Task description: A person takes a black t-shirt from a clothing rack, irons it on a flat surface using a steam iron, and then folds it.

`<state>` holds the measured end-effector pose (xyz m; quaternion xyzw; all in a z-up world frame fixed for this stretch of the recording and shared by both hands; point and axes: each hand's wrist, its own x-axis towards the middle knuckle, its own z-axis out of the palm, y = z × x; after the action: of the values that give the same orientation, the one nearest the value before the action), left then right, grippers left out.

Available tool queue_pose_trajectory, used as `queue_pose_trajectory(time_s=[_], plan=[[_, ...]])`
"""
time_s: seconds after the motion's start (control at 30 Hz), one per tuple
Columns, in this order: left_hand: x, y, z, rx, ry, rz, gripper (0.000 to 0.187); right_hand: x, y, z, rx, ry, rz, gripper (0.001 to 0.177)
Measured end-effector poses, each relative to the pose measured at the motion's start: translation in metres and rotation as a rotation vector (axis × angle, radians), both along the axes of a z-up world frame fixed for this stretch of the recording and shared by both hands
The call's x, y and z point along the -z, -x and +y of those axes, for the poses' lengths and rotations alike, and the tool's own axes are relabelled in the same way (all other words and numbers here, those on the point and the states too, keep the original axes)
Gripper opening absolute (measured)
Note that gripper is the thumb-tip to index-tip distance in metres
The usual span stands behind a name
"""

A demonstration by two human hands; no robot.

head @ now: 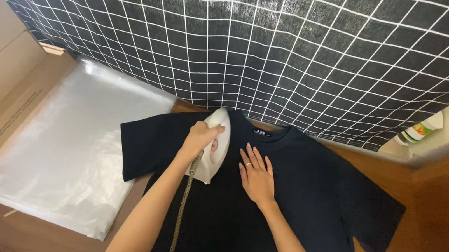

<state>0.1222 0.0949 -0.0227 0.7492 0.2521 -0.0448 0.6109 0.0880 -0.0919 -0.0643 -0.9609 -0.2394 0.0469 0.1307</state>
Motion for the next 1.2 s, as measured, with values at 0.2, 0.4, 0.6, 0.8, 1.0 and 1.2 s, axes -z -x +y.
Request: queue_pose_trajectory(time_s=[0.2,0.4,0.6,0.8,1.0,1.2], plan=[[-0.001,0.009,0.027,-0.022,-0.032,0.018,0.034,-0.001,0.001,0.001,0.012,0.029,0.03,0.043],[-0.005,0.023,0.051,-0.044,-0.148,0.048,0.034,-0.004,0.002,0.001,0.014,0.028,0.054,0.044],[-0.017,0.034,0.064,-0.116,-0.134,0.058,0.031,0.001,-0.001,0.001,0.016,0.048,0.045,0.044],[-0.013,0.031,0.061,0.004,-0.326,0.046,0.038,0.001,0.0,0.001,0.008,0.021,0.018,0.043],[-0.041,0.049,0.019,0.105,-0.314,0.12,0.053,0.003,-0.003,0.0,0.011,0.052,0.023,0.043],[-0.013,0.052,-0.017,0.095,-0.062,0.046,0.048,0.001,-0.002,-0.001,0.007,0.028,0.035,0.043]])
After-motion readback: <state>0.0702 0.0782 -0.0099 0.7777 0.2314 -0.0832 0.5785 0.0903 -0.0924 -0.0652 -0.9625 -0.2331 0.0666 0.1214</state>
